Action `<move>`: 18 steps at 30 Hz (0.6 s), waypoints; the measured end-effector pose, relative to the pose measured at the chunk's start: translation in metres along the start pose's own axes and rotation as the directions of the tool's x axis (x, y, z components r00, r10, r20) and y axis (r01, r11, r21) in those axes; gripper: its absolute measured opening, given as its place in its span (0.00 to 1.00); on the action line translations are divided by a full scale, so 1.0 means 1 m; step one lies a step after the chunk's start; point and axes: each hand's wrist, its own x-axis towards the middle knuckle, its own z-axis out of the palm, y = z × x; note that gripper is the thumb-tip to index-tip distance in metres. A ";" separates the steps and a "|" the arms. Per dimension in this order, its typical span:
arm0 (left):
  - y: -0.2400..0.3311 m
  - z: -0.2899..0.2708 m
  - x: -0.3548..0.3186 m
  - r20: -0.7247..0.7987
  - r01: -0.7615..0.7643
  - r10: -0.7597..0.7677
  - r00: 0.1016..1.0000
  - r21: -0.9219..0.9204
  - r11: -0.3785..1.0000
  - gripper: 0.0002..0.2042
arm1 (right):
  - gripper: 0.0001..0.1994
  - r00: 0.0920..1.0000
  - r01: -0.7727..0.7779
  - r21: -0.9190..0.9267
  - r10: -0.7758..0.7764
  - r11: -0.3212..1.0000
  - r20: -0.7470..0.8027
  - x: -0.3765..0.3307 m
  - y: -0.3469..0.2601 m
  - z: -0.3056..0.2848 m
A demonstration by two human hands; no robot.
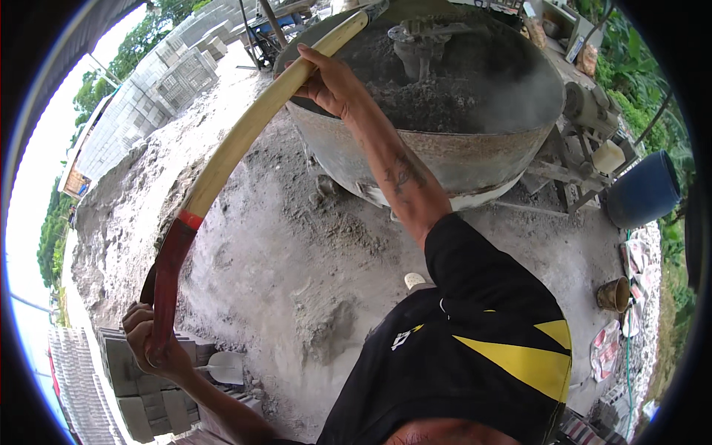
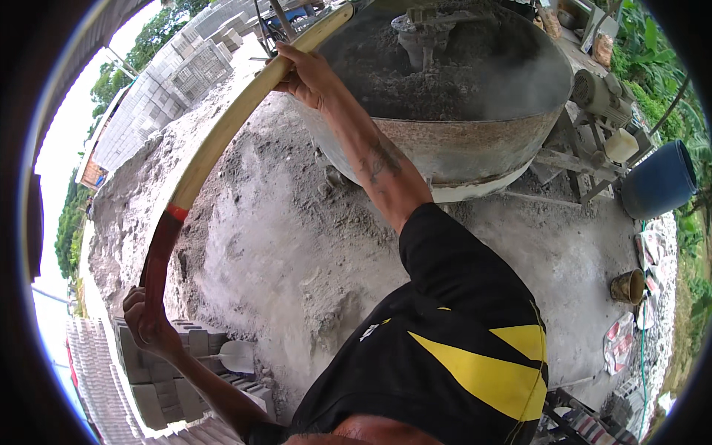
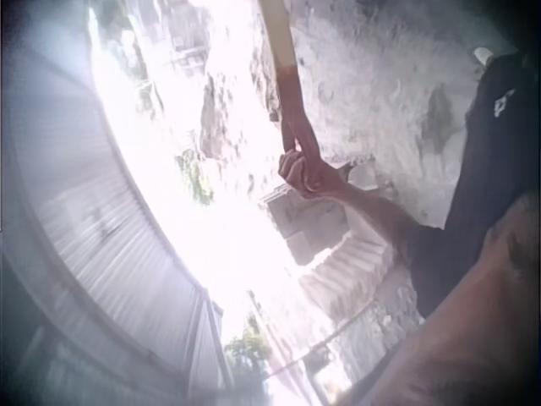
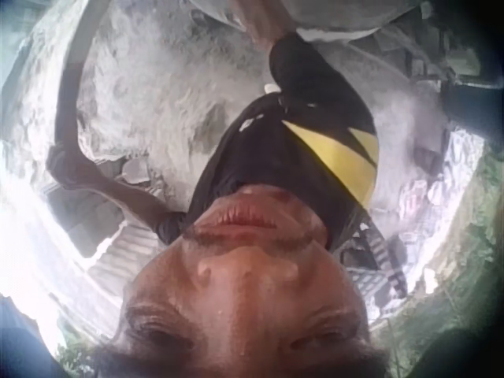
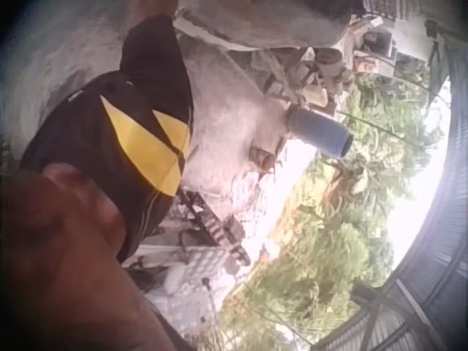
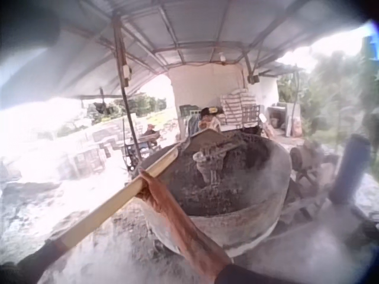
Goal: The person operates a cement mixer, repeatedly checking the concrete consistency by hand and with a shovel. They scrape the interior of the mixer and later shovel mixed concrete out onto the ground.
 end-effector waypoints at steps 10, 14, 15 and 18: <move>0.068 -0.039 -0.157 0.571 -0.101 -0.024 0.820 0.187 0.977 0.08 | 0.13 0.856 -0.388 0.050 0.380 0.920 -0.351 -0.124 0.180 -0.011; 0.075 -0.044 -0.175 0.520 -0.075 -0.066 0.851 0.245 0.967 0.11 | 0.09 0.961 -0.244 -0.051 0.235 0.968 -0.147 -0.115 0.130 0.033; 0.077 -0.044 -0.182 0.511 -0.073 -0.073 0.856 0.259 0.963 0.11 | 0.09 0.963 -0.245 -0.042 0.238 0.969 -0.123 -0.118 0.132 0.035; 0.082 -0.056 -0.215 0.508 -0.036 -0.127 0.852 0.298 0.954 0.11 | 0.09 0.962 -0.263 -0.030 0.260 0.964 -0.083 -0.139 0.158 0.029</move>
